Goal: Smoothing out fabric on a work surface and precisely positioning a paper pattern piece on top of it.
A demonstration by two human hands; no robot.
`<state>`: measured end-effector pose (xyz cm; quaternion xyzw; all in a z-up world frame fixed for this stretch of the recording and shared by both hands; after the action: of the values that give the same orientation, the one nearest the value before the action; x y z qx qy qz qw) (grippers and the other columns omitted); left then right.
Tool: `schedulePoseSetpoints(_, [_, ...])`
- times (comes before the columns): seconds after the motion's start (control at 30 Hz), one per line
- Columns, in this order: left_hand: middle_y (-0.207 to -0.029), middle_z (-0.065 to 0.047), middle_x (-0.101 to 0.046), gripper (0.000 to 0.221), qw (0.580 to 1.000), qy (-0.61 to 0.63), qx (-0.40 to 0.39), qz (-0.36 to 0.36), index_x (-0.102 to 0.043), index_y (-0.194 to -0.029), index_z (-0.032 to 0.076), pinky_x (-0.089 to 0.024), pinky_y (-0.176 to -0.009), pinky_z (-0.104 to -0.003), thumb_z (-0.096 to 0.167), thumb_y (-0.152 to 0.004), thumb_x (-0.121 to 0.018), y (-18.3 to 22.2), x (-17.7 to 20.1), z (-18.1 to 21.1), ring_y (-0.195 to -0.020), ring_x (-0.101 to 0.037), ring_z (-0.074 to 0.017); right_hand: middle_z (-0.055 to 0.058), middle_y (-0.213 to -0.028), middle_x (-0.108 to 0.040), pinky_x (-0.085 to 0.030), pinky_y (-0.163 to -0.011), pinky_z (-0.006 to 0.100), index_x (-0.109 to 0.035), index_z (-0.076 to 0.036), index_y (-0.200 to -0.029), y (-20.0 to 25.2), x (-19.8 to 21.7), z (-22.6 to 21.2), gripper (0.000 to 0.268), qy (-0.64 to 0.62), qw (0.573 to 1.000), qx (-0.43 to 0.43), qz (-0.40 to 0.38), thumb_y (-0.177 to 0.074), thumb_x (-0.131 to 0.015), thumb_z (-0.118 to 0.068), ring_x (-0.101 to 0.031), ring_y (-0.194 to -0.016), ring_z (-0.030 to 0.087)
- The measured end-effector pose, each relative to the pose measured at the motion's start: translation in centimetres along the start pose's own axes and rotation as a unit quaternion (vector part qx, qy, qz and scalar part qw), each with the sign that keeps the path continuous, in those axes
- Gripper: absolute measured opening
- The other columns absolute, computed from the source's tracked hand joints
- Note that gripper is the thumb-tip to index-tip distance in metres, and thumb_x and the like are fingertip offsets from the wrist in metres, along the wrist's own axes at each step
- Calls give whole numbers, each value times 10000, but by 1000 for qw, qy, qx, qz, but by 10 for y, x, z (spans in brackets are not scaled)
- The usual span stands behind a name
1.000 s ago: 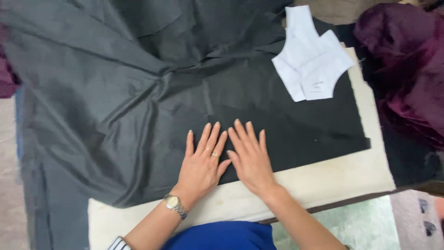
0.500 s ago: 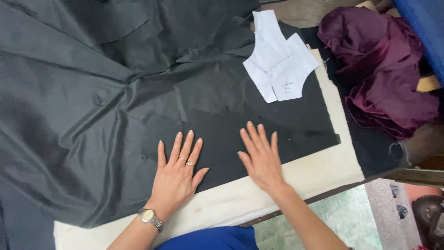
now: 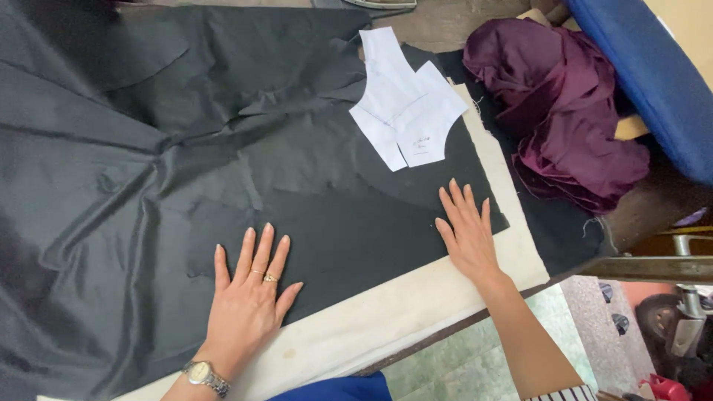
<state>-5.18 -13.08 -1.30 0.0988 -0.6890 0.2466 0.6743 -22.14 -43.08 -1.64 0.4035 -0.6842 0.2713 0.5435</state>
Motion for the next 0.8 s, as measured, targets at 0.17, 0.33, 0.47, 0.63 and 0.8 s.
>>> schedulePoseSetpoints(0.17, [-1592,-62,-249,727,1000,-8,0,-2,-283,-1506,187,-227,-1133,-568,573,-896,-360,1,-4,1,-1462,-245,-270,71,-1595,-186,-26,-1147,565,-265,-162,-1513,-4,1,34,572,18,1000,-11,12,-1010,-224,-430,-122,-1473,315])
schedulePoseSetpoints(0.33, [-1590,-63,-265,722,1000,-30,-6,-2,-302,-1502,192,-246,-1132,-564,575,-893,-363,1,-5,3,-1454,-271,-264,153,-1577,-225,-48,-1108,636,-311,-116,-1495,-4,10,109,553,23,997,-54,45,-1012,-275,-382,-179,-1448,373])
schedulePoseSetpoints(0.47, [-1590,-61,-275,738,999,-32,-9,-3,-309,-1502,192,-268,-1122,-576,575,-877,-388,1,-7,3,-1459,-274,-263,111,-1450,-361,-172,-1099,444,-428,-52,-1376,8,41,161,388,-160,967,-134,147,-1033,-350,-217,-293,-1353,273])
schedulePoseSetpoints(0.63, [-1598,-63,-249,710,1000,27,-9,-4,-292,-1509,174,-227,-1116,-614,510,-896,-418,-3,-7,7,-1468,-250,-286,109,-1120,-610,-468,-902,360,-643,-57,-1113,14,63,157,191,-203,959,-165,113,-959,-572,-145,-602,-998,234])
schedulePoseSetpoints(0.8, [-1543,-96,-365,592,996,88,25,9,-428,-1426,111,-264,-1068,-647,384,-909,-515,-30,-2,45,-1426,-334,-335,9,-1039,-578,-451,-815,294,-637,-148,-991,2,48,125,144,-162,986,-46,-22,-852,-667,-125,-607,-845,168])
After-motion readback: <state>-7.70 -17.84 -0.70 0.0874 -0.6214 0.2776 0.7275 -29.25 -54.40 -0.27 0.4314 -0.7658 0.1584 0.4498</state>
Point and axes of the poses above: each hand's wrist, its own y-axis away from the middle knuckle, its own x-axis out of the back of the hand, z = x × y, the point moved 7 cm from there along -y, towards the middle knuckle
